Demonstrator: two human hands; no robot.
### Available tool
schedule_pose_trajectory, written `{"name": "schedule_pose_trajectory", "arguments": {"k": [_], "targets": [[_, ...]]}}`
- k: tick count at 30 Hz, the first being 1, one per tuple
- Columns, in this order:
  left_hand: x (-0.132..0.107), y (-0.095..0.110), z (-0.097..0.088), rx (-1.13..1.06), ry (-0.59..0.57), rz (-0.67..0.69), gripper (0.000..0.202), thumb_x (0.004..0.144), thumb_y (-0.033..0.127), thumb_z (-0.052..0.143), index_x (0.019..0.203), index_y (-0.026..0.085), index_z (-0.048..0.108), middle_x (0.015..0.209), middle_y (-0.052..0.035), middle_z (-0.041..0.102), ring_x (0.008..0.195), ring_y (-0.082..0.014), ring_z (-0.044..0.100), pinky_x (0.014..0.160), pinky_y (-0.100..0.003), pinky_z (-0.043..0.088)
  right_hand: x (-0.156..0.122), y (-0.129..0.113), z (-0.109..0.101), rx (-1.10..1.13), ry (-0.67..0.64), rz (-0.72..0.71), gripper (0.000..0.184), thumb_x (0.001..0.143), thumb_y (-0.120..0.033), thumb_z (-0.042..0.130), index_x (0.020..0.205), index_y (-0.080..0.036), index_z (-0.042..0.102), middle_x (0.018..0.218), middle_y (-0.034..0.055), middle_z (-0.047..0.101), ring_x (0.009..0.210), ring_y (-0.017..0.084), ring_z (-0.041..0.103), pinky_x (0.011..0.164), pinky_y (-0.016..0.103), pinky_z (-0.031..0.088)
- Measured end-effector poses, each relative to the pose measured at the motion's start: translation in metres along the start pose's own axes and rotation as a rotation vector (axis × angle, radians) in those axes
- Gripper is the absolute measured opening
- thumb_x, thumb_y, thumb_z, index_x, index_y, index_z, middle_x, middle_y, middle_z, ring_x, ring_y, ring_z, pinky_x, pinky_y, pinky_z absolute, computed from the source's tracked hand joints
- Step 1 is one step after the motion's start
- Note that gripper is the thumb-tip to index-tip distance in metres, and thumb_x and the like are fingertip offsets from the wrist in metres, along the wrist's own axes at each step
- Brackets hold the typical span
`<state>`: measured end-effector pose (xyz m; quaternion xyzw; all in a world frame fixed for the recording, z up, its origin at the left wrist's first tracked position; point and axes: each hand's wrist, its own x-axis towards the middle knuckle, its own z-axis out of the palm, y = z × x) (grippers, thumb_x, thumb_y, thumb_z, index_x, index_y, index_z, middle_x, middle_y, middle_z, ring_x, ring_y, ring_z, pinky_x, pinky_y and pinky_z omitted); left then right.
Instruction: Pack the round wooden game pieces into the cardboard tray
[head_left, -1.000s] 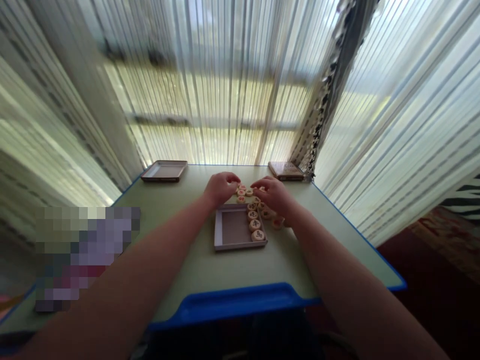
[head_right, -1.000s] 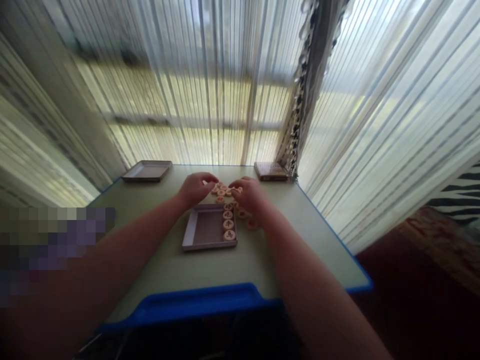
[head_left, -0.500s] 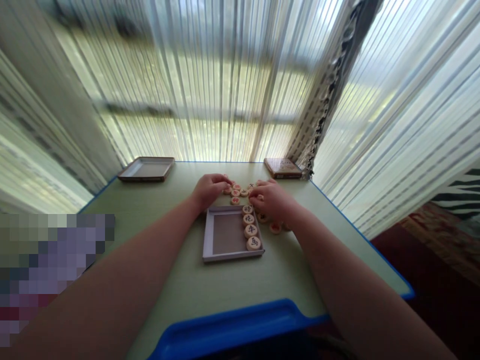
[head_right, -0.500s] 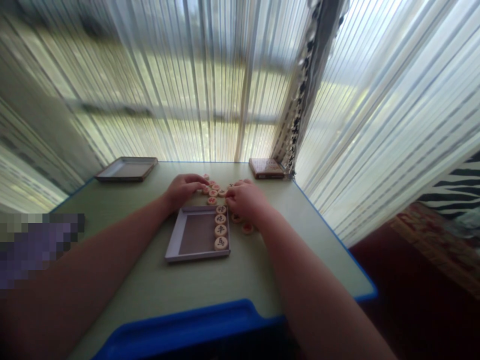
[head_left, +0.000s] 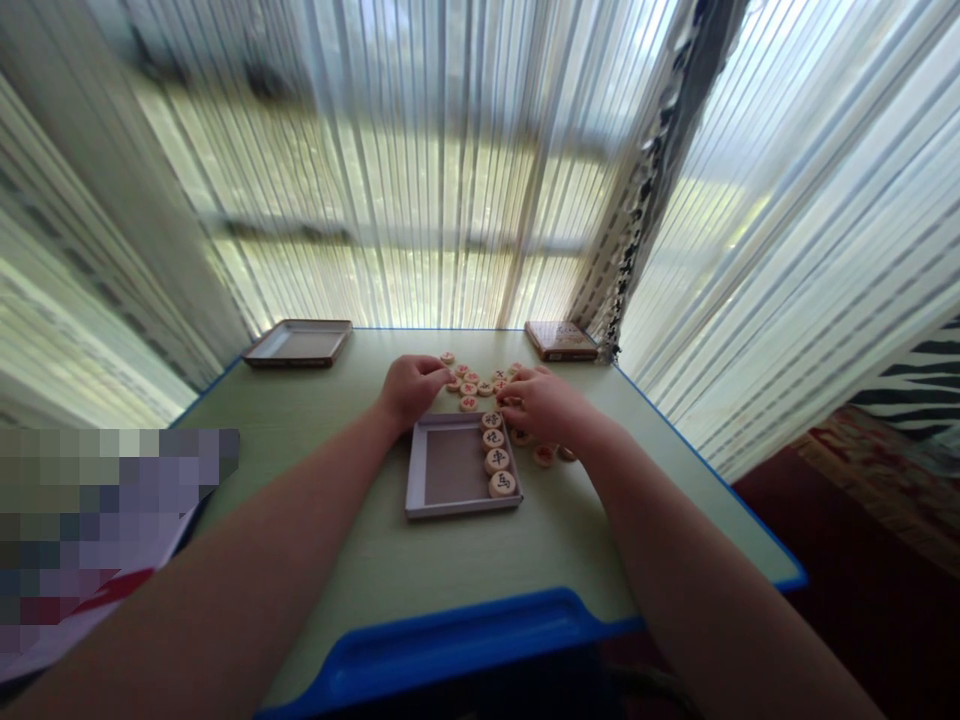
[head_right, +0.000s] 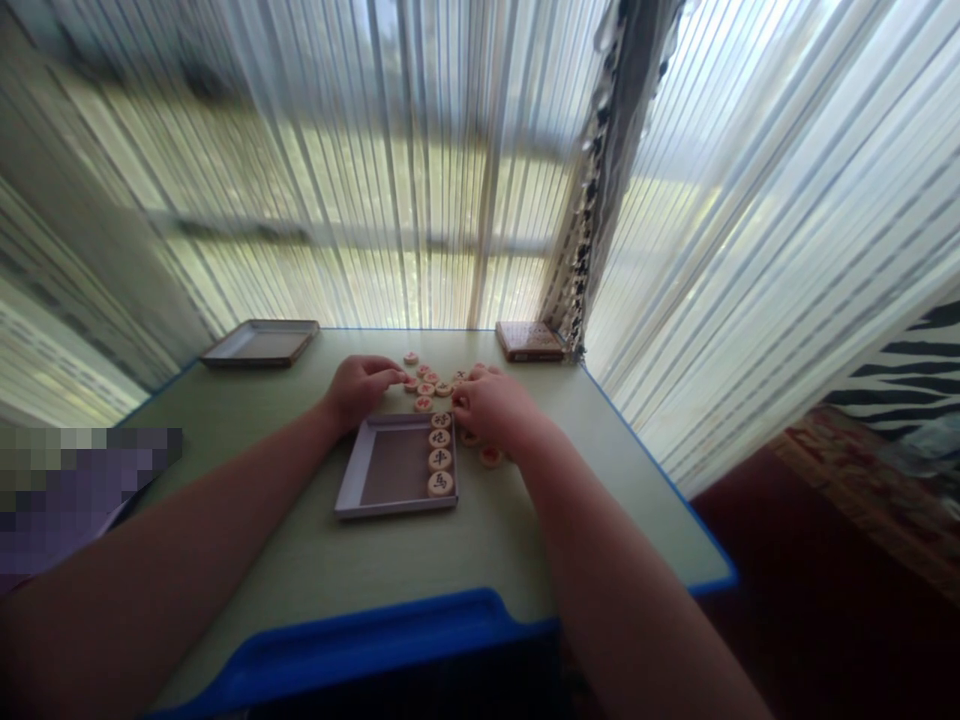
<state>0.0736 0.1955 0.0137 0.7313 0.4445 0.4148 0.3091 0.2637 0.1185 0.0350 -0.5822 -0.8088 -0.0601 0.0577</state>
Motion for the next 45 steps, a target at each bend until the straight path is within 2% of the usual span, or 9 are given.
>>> {"name": "schedule_pose_trajectory", "arguments": {"k": [7, 14, 25, 29, 32, 35, 38, 41, 45], "targets": [[0.002, -0.002, -0.008, -0.05, 0.036, -0.022, 0.024, 0.061, 0.032, 0.056, 0.062, 0.012, 0.069, 0.053, -0.0021, 0.061, 0.055, -0.0138, 0.051, 0.052, -0.024, 0.037, -0.002, 0.001, 0.0, 0.005, -0.014, -0.04, 0.024, 0.073, -0.023, 0.053, 0.093, -0.022, 0.067, 0.097, 0.0056, 0.062, 0.094, 0.019, 0.05, 0.085, 0.028, 0.034], [-0.005, 0.001, -0.01, -0.049, 0.041, -0.007, 0.024, 0.061, 0.033, 0.056, 0.061, 0.012, 0.069, 0.052, -0.0016, 0.061, 0.053, -0.0129, 0.05, 0.051, -0.024, 0.037, -0.003, 0.003, 0.007, 0.044, 0.025, -0.009, 0.022, 0.077, -0.028, 0.05, 0.092, -0.022, 0.066, 0.095, 0.0068, 0.061, 0.092, 0.02, 0.049, 0.084, 0.029, 0.034], [-0.011, 0.002, -0.008, 0.095, -0.015, 0.077, 0.026, 0.063, 0.035, 0.057, 0.061, 0.011, 0.068, 0.05, -0.001, 0.059, 0.054, -0.0145, 0.053, 0.053, -0.025, 0.038, 0.006, 0.014, 0.013, 0.241, 0.224, 0.109, 0.018, 0.071, -0.022, 0.056, 0.086, -0.014, 0.064, 0.086, 0.0071, 0.064, 0.083, 0.018, 0.051, 0.077, 0.029, 0.037], [-0.008, 0.003, -0.008, -0.078, -0.087, 0.118, 0.033, 0.061, 0.03, 0.061, 0.088, 0.012, 0.067, 0.077, -0.0058, 0.067, 0.067, -0.0157, 0.059, 0.063, -0.027, 0.045, 0.002, -0.001, 0.003, 0.371, 0.344, 0.042, 0.022, 0.073, -0.025, 0.058, 0.091, -0.014, 0.063, 0.086, 0.0055, 0.065, 0.078, 0.015, 0.053, 0.074, 0.027, 0.038], [-0.006, 0.001, -0.009, -0.149, -0.122, 0.119, 0.048, 0.06, 0.028, 0.063, 0.104, 0.011, 0.06, 0.087, -0.009, 0.067, 0.069, -0.0155, 0.059, 0.066, -0.029, 0.047, -0.004, -0.022, -0.004, 0.432, 0.319, -0.053, 0.029, 0.074, -0.031, 0.058, 0.099, -0.017, 0.06, 0.085, 0.0029, 0.066, 0.078, 0.013, 0.054, 0.075, 0.026, 0.037], [-0.003, -0.003, -0.011, -0.128, -0.091, 0.084, 0.046, 0.058, 0.03, 0.064, 0.101, 0.012, 0.062, 0.083, -0.0086, 0.067, 0.068, -0.0156, 0.059, 0.065, -0.029, 0.047, -0.007, -0.04, -0.006, 0.34, 0.208, -0.132, 0.017, 0.074, -0.03, 0.058, 0.086, -0.02, 0.065, 0.082, 0.0021, 0.066, 0.083, 0.016, 0.053, 0.078, 0.027, 0.036], [-0.002, -0.005, -0.014, -0.095, -0.156, 0.068, 0.035, 0.058, 0.034, 0.063, 0.085, 0.012, 0.067, 0.074, -0.0063, 0.067, 0.066, -0.0156, 0.057, 0.064, -0.028, 0.045, -0.007, -0.05, -0.005, 0.233, 0.118, -0.17, 0.015, 0.072, -0.029, 0.058, 0.082, -0.021, 0.067, 0.083, 0.0031, 0.066, 0.085, 0.017, 0.052, 0.08, 0.028, 0.034], [-0.003, -0.006, -0.016, 0.001, -0.234, 0.057, 0.026, 0.06, 0.032, 0.059, 0.07, 0.011, 0.069, 0.062, -0.0036, 0.064, 0.061, -0.0152, 0.055, 0.061, -0.027, 0.042, -0.007, -0.055, -0.006, 0.17, 0.115, -0.184, 0.015, 0.072, -0.028, 0.057, 0.082, -0.021, 0.067, 0.085, 0.003, 0.066, 0.083, 0.018, 0.051, 0.078, 0.028, 0.033], [-0.002, -0.01, -0.017, 0.059, -0.238, 0.056, 0.026, 0.061, 0.031, 0.055, 0.069, 0.012, 0.069, 0.056, -0.0014, 0.061, 0.057, -0.0144, 0.053, 0.056, -0.025, 0.039, -0.009, -0.057, -0.01, 0.101, 0.173, -0.154, 0.018, 0.072, -0.028, 0.056, 0.085, -0.023, 0.066, 0.084, 0.0022, 0.066, 0.084, 0.02, 0.049, 0.07, 0.028, 0.033]]}}
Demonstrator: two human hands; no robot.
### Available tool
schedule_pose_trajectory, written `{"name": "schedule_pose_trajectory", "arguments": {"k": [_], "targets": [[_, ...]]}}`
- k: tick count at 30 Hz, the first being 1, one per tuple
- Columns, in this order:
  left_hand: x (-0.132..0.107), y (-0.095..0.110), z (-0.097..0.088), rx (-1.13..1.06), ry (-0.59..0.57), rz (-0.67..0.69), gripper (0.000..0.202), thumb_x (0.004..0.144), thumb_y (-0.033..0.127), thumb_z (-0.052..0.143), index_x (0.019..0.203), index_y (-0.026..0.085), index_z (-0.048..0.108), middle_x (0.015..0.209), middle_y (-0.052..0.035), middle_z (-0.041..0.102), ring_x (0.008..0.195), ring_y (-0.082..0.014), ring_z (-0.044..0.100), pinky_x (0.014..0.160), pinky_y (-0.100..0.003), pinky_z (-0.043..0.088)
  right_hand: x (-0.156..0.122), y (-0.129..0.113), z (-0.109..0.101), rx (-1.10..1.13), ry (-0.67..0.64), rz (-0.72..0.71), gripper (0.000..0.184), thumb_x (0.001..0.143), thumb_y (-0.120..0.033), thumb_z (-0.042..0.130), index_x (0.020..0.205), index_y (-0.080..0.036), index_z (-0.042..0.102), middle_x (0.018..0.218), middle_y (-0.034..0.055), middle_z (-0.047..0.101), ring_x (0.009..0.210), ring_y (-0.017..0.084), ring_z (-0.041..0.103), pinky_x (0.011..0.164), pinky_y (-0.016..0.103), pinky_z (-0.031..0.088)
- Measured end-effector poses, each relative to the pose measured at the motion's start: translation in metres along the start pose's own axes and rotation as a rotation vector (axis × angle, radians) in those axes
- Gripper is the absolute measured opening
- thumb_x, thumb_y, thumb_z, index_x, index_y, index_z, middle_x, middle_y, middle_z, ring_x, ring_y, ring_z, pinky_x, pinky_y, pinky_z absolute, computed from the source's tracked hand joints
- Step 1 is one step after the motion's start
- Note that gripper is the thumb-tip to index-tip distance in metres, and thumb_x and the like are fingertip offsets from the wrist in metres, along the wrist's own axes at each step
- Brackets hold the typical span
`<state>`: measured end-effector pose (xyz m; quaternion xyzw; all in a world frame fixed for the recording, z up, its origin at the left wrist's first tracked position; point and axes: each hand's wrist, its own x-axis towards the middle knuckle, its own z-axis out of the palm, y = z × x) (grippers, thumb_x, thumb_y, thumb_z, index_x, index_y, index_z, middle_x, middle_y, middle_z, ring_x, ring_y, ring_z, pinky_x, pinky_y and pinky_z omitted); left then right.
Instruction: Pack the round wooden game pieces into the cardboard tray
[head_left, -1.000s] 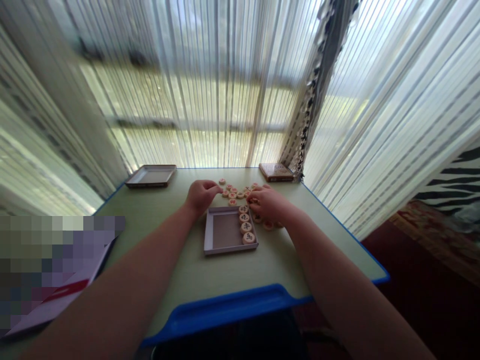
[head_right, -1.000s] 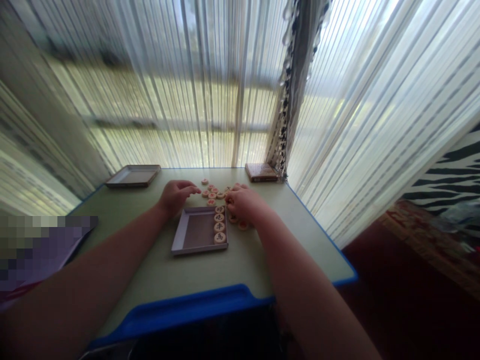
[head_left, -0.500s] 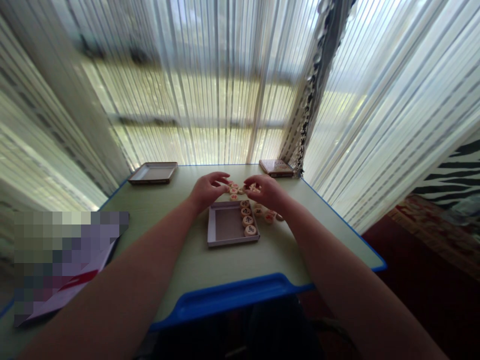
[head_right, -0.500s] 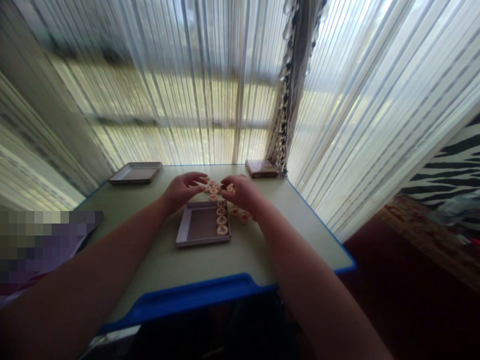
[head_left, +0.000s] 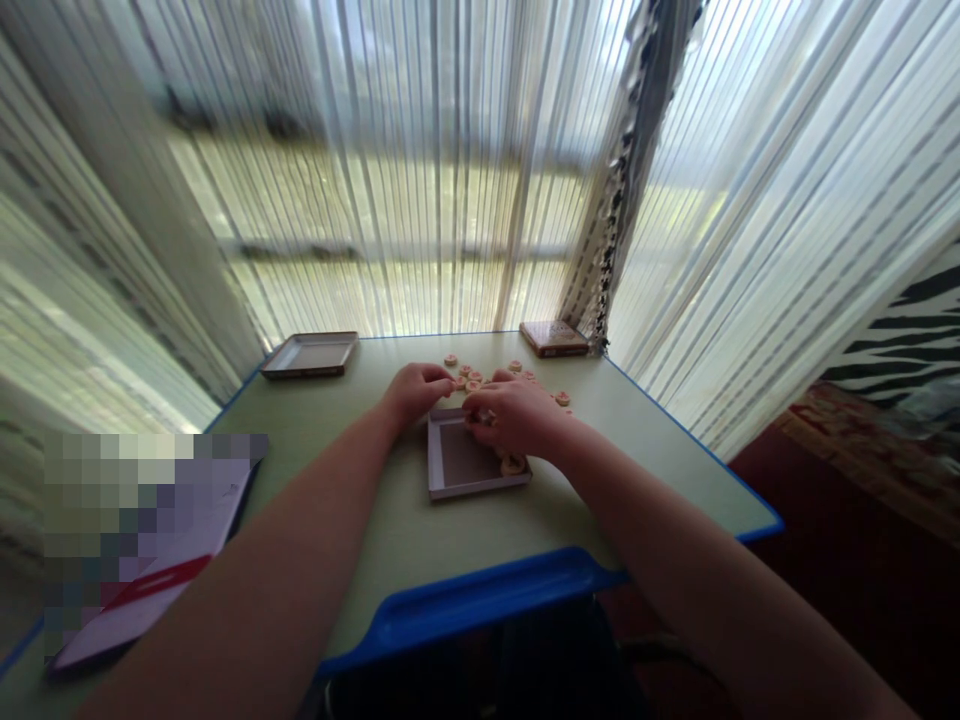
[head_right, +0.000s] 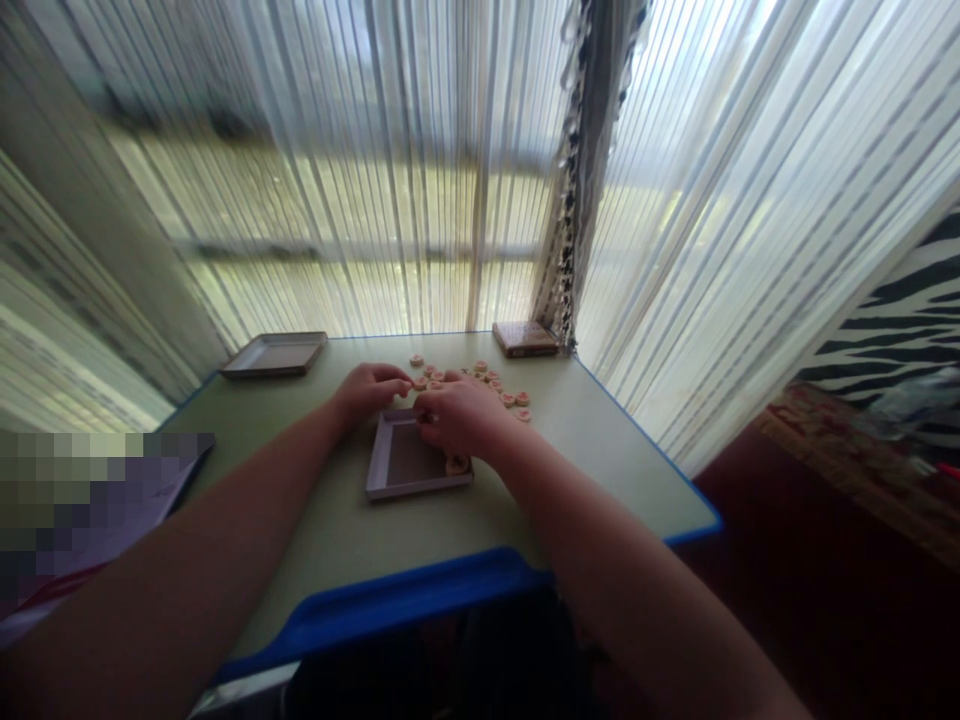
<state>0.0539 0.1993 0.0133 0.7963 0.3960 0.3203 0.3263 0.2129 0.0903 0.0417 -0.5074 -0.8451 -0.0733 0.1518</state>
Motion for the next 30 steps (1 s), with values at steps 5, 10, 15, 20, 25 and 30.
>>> {"name": "schedule_pose_trajectory", "arguments": {"k": [5, 10, 15, 20, 25, 30], "targets": [[0.0, 0.001, 0.0, 0.022, -0.046, 0.007, 0.025, 0.06, 0.033, 0.055, 0.065, 0.012, 0.068, 0.052, 0.0004, 0.056, 0.052, -0.0115, 0.046, 0.051, -0.023, 0.034, -0.001, 0.0, -0.002, -0.039, -0.045, 0.027, 0.017, 0.072, -0.03, 0.055, 0.082, -0.023, 0.068, 0.08, 0.003, 0.067, 0.086, 0.021, 0.048, 0.068, 0.028, 0.031], [-0.003, 0.008, 0.002, 0.19, -0.134, 0.055, 0.024, 0.06, 0.032, 0.054, 0.059, 0.012, 0.067, 0.043, 0.0024, 0.048, 0.049, -0.0107, 0.043, 0.048, -0.023, 0.028, 0.0, 0.0, -0.001, -0.053, -0.089, 0.046, 0.018, 0.071, -0.029, 0.055, 0.08, -0.023, 0.07, 0.083, 0.0029, 0.067, 0.088, 0.021, 0.049, 0.07, 0.029, 0.033], [-0.006, 0.014, 0.003, 0.218, -0.201, 0.083, 0.03, 0.062, 0.039, 0.054, 0.057, 0.012, 0.067, 0.044, 0.0022, 0.05, 0.048, -0.0101, 0.042, 0.047, -0.023, 0.027, -0.001, 0.0, 0.0, -0.055, -0.043, 0.055, 0.02, 0.071, -0.029, 0.054, 0.083, -0.026, 0.07, 0.091, 0.0023, 0.065, 0.089, 0.021, 0.049, 0.07, 0.03, 0.034], [-0.007, 0.015, 0.004, 0.178, -0.287, 0.086, 0.033, 0.058, 0.045, 0.06, 0.062, 0.013, 0.07, 0.049, 0.0015, 0.055, 0.051, -0.0108, 0.046, 0.049, -0.022, 0.031, 0.0, 0.0, 0.001, -0.046, -0.047, 0.091, 0.02, 0.072, -0.027, 0.054, 0.082, -0.026, 0.07, 0.087, 0.0029, 0.065, 0.088, 0.021, 0.05, 0.071, 0.029, 0.035], [-0.006, 0.012, 0.004, 0.168, -0.301, 0.068, 0.028, 0.057, 0.04, 0.061, 0.065, 0.015, 0.069, 0.056, -0.0003, 0.061, 0.056, -0.0134, 0.051, 0.053, -0.022, 0.034, 0.0, 0.006, 0.004, 0.005, -0.01, 0.089, 0.018, 0.073, -0.029, 0.055, 0.081, -0.024, 0.07, 0.086, 0.0034, 0.064, 0.086, 0.02, 0.051, 0.073, 0.029, 0.035], [-0.007, 0.012, 0.005, 0.13, -0.294, 0.032, 0.03, 0.055, 0.042, 0.063, 0.066, 0.015, 0.069, 0.057, -0.0007, 0.062, 0.057, -0.0147, 0.052, 0.053, -0.023, 0.035, 0.001, 0.021, 0.006, 0.156, 0.089, 0.186, 0.024, 0.075, -0.037, 0.054, 0.087, -0.023, 0.068, 0.092, 0.0035, 0.062, 0.084, 0.016, 0.053, 0.076, 0.026, 0.037]]}}
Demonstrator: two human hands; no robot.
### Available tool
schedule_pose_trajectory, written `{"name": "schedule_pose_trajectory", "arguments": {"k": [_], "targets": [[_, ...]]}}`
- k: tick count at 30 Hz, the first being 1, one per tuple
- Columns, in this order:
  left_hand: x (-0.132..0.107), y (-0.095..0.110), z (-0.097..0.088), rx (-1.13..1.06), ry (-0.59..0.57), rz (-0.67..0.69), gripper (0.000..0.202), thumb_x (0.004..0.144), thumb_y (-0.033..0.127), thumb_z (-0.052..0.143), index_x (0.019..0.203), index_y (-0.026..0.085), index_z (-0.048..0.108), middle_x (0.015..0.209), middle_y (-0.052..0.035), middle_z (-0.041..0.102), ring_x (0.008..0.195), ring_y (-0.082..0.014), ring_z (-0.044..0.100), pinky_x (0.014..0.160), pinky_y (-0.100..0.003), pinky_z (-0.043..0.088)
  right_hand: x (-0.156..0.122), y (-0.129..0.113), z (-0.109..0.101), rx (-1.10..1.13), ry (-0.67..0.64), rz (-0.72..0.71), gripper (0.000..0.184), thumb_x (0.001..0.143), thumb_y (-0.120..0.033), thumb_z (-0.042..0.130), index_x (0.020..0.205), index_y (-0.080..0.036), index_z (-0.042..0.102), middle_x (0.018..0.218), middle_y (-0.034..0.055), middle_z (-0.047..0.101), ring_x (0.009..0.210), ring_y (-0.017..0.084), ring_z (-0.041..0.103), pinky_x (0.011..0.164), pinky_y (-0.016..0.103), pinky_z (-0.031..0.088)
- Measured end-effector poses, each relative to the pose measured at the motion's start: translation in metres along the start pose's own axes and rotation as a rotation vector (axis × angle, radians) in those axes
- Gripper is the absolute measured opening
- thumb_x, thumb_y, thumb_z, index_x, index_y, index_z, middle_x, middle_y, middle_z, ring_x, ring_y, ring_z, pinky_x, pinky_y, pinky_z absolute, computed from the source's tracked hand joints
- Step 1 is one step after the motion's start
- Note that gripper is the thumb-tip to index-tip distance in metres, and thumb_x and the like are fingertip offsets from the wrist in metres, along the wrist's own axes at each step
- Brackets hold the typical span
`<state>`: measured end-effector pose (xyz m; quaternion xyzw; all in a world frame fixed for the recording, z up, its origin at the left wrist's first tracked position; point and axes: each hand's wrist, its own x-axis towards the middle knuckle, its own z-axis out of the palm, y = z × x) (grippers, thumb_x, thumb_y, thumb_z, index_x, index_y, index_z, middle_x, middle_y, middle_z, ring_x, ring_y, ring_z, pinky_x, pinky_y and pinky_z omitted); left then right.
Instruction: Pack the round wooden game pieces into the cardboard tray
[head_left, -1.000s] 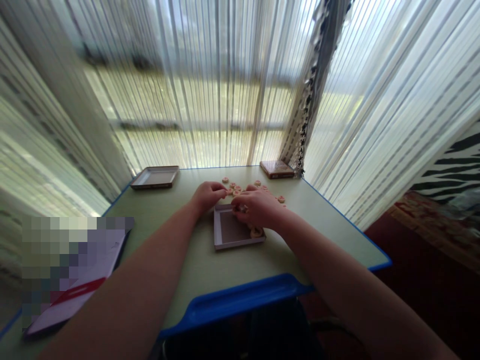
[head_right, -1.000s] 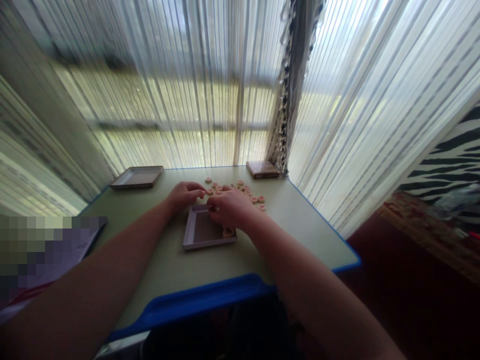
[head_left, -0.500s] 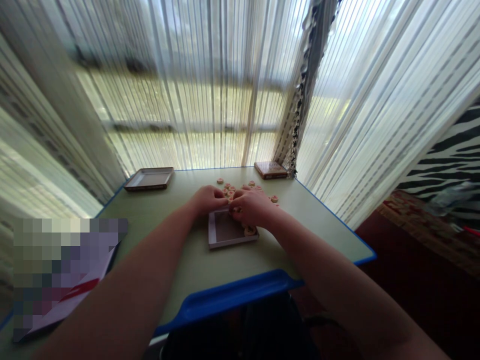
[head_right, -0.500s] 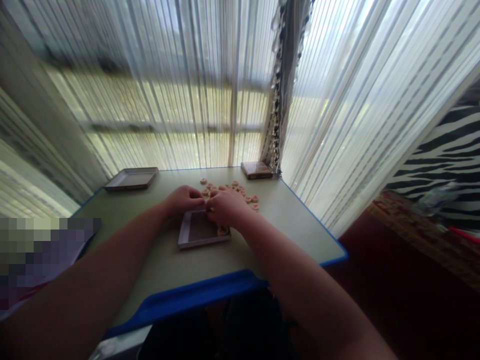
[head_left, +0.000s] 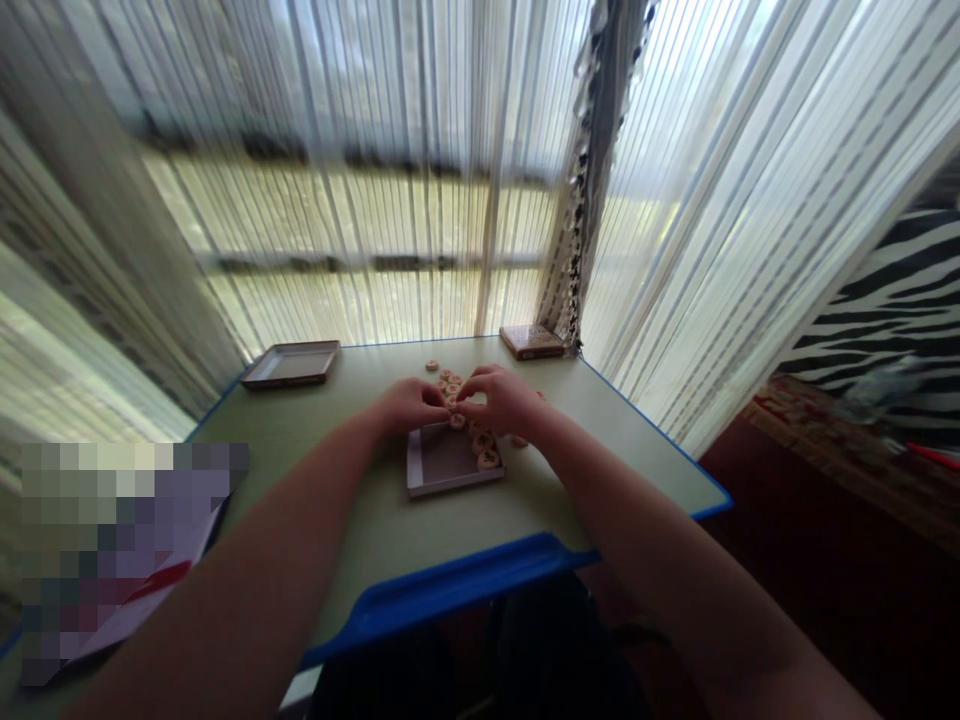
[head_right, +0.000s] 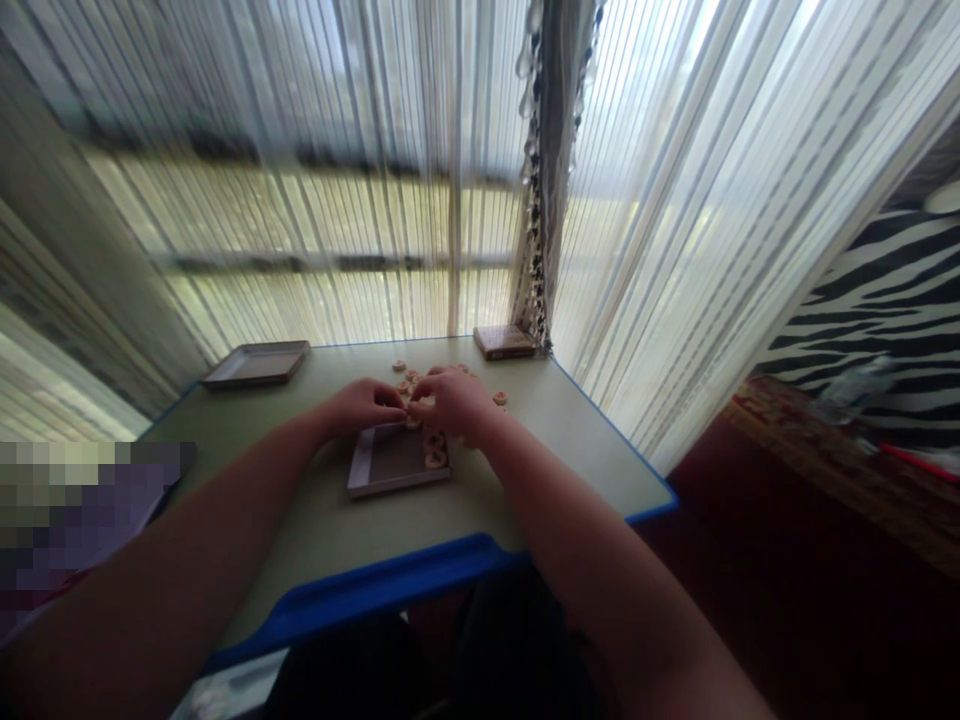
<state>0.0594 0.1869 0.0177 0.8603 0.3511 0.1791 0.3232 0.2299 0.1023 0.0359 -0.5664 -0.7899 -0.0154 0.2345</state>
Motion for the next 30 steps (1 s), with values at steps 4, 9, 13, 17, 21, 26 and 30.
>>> {"name": "schedule_pose_trajectory", "arguments": {"k": [4, 9, 13, 17, 21, 26, 30], "targets": [[-0.001, 0.001, 0.0, -0.033, -0.003, -0.009, 0.031, 0.053, 0.044, 0.064, 0.066, 0.015, 0.069, 0.056, -0.0005, 0.061, 0.056, -0.0146, 0.052, 0.053, -0.024, 0.036, 0.003, 0.009, 0.001, 0.039, 0.036, 0.111, 0.026, 0.079, -0.032, 0.049, 0.089, -0.018, 0.068, 0.09, 0.0049, 0.06, 0.079, 0.012, 0.055, 0.073, 0.022, 0.039], [-0.001, 0.003, -0.001, 0.0, -0.016, -0.006, 0.033, 0.053, 0.046, 0.065, 0.065, 0.016, 0.068, 0.056, -0.001, 0.061, 0.056, -0.0143, 0.051, 0.051, -0.024, 0.035, 0.004, 0.015, 0.004, 0.006, 0.054, 0.123, 0.026, 0.079, -0.033, 0.048, 0.087, -0.018, 0.069, 0.087, 0.0048, 0.061, 0.075, 0.012, 0.056, 0.07, 0.022, 0.039], [-0.001, 0.004, -0.001, 0.036, -0.022, -0.004, 0.033, 0.055, 0.047, 0.063, 0.067, 0.016, 0.068, 0.059, -0.0009, 0.061, 0.057, -0.0142, 0.052, 0.052, -0.024, 0.035, 0.003, 0.015, 0.002, 0.024, 0.056, 0.114, 0.026, 0.079, -0.032, 0.049, 0.088, -0.018, 0.069, 0.087, 0.0049, 0.061, 0.076, 0.012, 0.056, 0.07, 0.021, 0.039], [-0.001, 0.004, 0.0, 0.022, -0.02, -0.002, 0.033, 0.058, 0.046, 0.062, 0.066, 0.015, 0.067, 0.06, -0.0011, 0.061, 0.058, -0.0146, 0.052, 0.053, -0.024, 0.036, 0.003, 0.016, 0.0, 0.035, 0.054, 0.119, 0.025, 0.078, -0.03, 0.049, 0.087, -0.018, 0.069, 0.086, 0.0047, 0.062, 0.076, 0.012, 0.056, 0.071, 0.021, 0.039], [-0.002, 0.003, -0.001, -0.02, -0.013, 0.003, 0.031, 0.058, 0.044, 0.062, 0.066, 0.015, 0.068, 0.059, -0.001, 0.061, 0.057, -0.0147, 0.052, 0.054, -0.024, 0.036, 0.002, 0.018, 0.001, 0.038, 0.072, 0.112, 0.025, 0.077, -0.03, 0.049, 0.085, -0.018, 0.069, 0.085, 0.0048, 0.062, 0.075, 0.013, 0.056, 0.07, 0.021, 0.039], [-0.002, 0.005, -0.002, 0.018, -0.055, -0.001, 0.037, 0.056, 0.049, 0.064, 0.071, 0.015, 0.067, 0.063, -0.0012, 0.061, 0.06, -0.0146, 0.052, 0.054, -0.024, 0.035, 0.001, 0.019, -0.004, 0.092, 0.017, 0.129, 0.022, 0.074, -0.027, 0.052, 0.086, -0.019, 0.069, 0.087, 0.0045, 0.063, 0.076, 0.012, 0.056, 0.072, 0.021, 0.039], [-0.002, 0.008, -0.001, 0.071, -0.086, -0.006, 0.046, 0.054, 0.055, 0.064, 0.074, 0.014, 0.067, 0.064, -0.0009, 0.061, 0.061, -0.0141, 0.051, 0.054, -0.024, 0.034, 0.0, 0.017, -0.005, 0.129, -0.052, 0.113, 0.027, 0.072, -0.032, 0.056, 0.091, -0.018, 0.069, 0.09, 0.0058, 0.063, 0.082, 0.014, 0.056, 0.074, 0.022, 0.04]]}}
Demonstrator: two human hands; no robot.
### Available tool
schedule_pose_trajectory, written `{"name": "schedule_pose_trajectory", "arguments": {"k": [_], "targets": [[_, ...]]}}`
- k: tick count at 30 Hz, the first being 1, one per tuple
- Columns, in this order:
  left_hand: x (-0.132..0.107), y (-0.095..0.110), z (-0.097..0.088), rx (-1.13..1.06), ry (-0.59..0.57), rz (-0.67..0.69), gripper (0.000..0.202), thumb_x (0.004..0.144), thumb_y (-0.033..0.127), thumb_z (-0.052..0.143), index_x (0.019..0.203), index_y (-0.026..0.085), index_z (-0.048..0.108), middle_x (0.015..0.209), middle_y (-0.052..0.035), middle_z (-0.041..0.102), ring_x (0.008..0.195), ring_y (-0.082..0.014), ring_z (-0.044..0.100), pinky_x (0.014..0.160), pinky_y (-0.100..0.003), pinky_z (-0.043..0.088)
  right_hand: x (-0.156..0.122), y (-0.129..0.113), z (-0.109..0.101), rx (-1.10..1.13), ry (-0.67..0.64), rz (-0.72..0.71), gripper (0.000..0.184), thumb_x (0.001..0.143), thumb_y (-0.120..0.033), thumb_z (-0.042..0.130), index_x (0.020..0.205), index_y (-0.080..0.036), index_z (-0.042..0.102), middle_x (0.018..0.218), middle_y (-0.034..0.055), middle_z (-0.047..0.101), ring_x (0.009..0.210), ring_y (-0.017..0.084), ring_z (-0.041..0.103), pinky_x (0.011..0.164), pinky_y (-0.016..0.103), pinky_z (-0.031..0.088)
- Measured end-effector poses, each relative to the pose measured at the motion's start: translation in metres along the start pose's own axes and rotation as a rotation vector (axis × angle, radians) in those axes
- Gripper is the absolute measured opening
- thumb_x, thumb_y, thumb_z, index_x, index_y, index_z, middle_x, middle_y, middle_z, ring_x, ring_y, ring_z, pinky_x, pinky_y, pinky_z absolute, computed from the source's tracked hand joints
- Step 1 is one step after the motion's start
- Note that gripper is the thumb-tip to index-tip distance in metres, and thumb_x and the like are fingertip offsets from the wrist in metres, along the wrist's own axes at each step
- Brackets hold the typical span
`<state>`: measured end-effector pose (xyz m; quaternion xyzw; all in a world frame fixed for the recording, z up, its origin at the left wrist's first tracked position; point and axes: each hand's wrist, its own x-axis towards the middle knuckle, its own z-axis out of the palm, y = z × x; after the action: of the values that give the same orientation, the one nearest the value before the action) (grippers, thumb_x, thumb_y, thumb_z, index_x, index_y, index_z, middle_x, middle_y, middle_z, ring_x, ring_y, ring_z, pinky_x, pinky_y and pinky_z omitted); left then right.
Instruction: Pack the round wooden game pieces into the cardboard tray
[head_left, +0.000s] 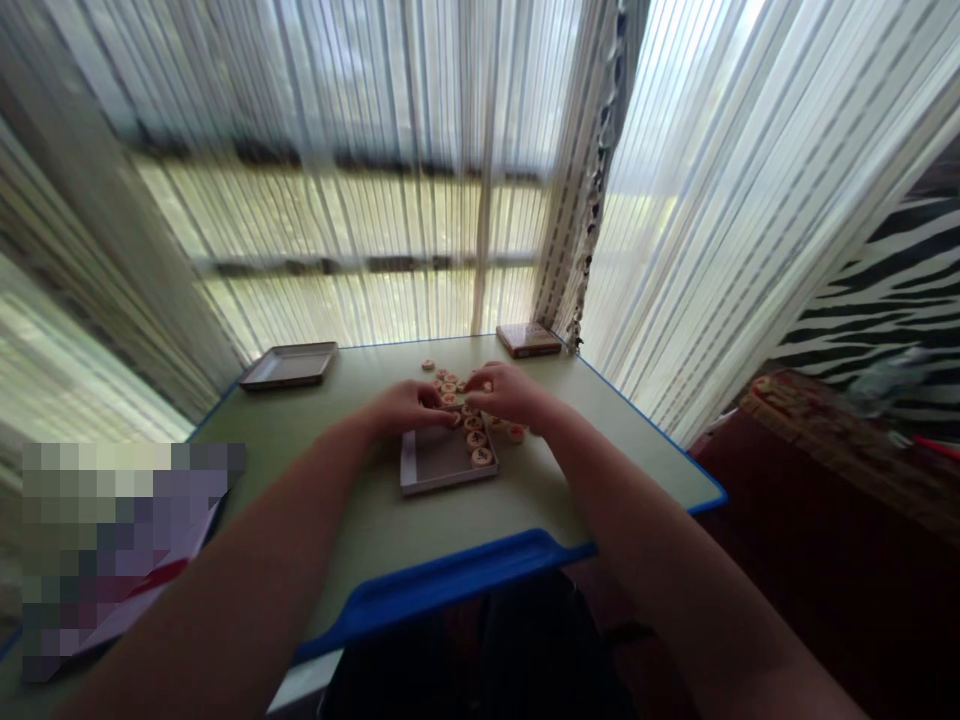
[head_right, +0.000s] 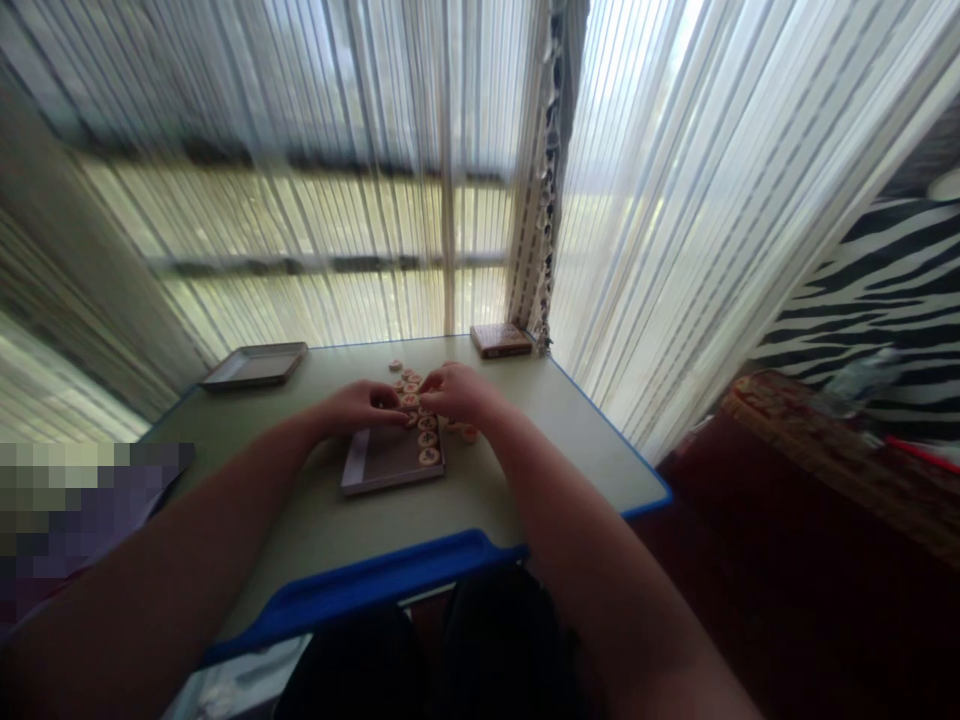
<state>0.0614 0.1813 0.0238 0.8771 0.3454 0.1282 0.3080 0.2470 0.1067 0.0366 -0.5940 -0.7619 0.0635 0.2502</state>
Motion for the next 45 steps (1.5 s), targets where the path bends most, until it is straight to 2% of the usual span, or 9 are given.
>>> {"name": "schedule_pose_trajectory", "arguments": {"k": [3, 7, 14, 20, 30, 34, 38, 45], "targets": [[0.0, 0.002, 0.001, 0.036, -0.003, 0.009, 0.049, 0.056, 0.059, 0.061, 0.076, 0.014, 0.067, 0.065, -0.001, 0.061, 0.062, -0.0141, 0.05, 0.054, -0.024, 0.033, 0.0, -0.002, 0.001, 0.001, -0.039, -0.017, 0.038, 0.068, -0.043, 0.06, 0.095, -0.018, 0.068, 0.092, 0.0069, 0.063, 0.089, 0.018, 0.055, 0.078, 0.024, 0.039], [0.0, 0.001, 0.001, 0.082, 0.008, 0.004, 0.051, 0.057, 0.062, 0.059, 0.076, 0.015, 0.066, 0.065, -0.001, 0.06, 0.063, -0.0148, 0.051, 0.054, -0.024, 0.032, -0.002, -0.004, -0.003, 0.013, -0.103, 0.016, 0.042, 0.067, -0.046, 0.06, 0.096, -0.017, 0.068, 0.093, 0.0078, 0.063, 0.09, 0.02, 0.055, 0.077, 0.025, 0.039], [0.002, 0.004, 0.003, 0.151, 0.042, -0.034, 0.054, 0.055, 0.066, 0.056, 0.072, 0.016, 0.065, 0.063, -0.0006, 0.059, 0.06, -0.0147, 0.051, 0.051, -0.024, 0.031, -0.002, 0.0, -0.012, 0.11, -0.24, 0.134, 0.033, 0.069, -0.031, 0.059, 0.096, -0.015, 0.067, 0.089, 0.0044, 0.066, 0.077, 0.015, 0.058, 0.064, 0.02, 0.041], [0.004, 0.007, 0.008, 0.211, 0.101, -0.055, 0.057, 0.055, 0.071, 0.052, 0.067, 0.016, 0.061, 0.058, 0.0, 0.057, 0.056, -0.0141, 0.049, 0.049, -0.024, 0.028, -0.002, 0.013, -0.014, 0.231, -0.39, 0.194, 0.037, 0.067, -0.026, 0.06, 0.102, -0.017, 0.063, 0.093, 0.0031, 0.065, 0.073, 0.013, 0.059, 0.055, 0.016, 0.043], [0.002, 0.007, 0.009, 0.218, 0.101, -0.051, 0.057, 0.051, 0.071, 0.054, 0.067, 0.017, 0.059, 0.057, 0.0012, 0.055, 0.054, -0.0131, 0.047, 0.047, -0.024, 0.026, -0.004, 0.016, -0.015, 0.304, -0.418, 0.221, 0.052, 0.061, -0.036, 0.068, 0.109, -0.018, 0.058, 0.101, 0.0064, 0.059, 0.072, 0.014, 0.059, 0.049, 0.016, 0.045], [0.002, 0.007, 0.009, 0.215, 0.095, -0.044, 0.054, 0.056, 0.07, 0.052, 0.067, 0.017, 0.058, 0.058, 0.0011, 0.056, 0.056, -0.0134, 0.048, 0.048, -0.024, 0.027, -0.004, 0.016, -0.016, 0.305, -0.413, 0.244, 0.045, 0.066, -0.033, 0.064, 0.109, -0.019, 0.058, 0.098, 0.0049, 0.061, 0.065, 0.011, 0.057, 0.046, 0.015, 0.042], [0.004, 0.008, 0.01, 0.245, 0.133, -0.067, 0.053, 0.063, 0.068, 0.046, 0.065, 0.017, 0.057, 0.057, 0.0009, 0.055, 0.054, -0.0129, 0.048, 0.049, -0.025, 0.027, -0.003, 0.016, -0.012, 0.256, -0.337, 0.252, 0.035, 0.071, -0.029, 0.059, 0.104, -0.018, 0.061, 0.084, 0.003, 0.063, 0.056, 0.007, 0.052, 0.044, 0.014, 0.039], [0.004, 0.009, 0.013, 0.252, 0.155, -0.068, 0.052, 0.06, 0.068, 0.049, 0.066, 0.017, 0.058, 0.058, 0.0002, 0.055, 0.053, -0.0122, 0.046, 0.048, -0.024, 0.025, -0.001, 0.016, -0.005, 0.247, -0.294, 0.284, 0.036, 0.07, -0.037, 0.061, 0.101, -0.017, 0.063, 0.082, 0.0036, 0.063, 0.057, 0.008, 0.053, 0.043, 0.014, 0.038]]}}
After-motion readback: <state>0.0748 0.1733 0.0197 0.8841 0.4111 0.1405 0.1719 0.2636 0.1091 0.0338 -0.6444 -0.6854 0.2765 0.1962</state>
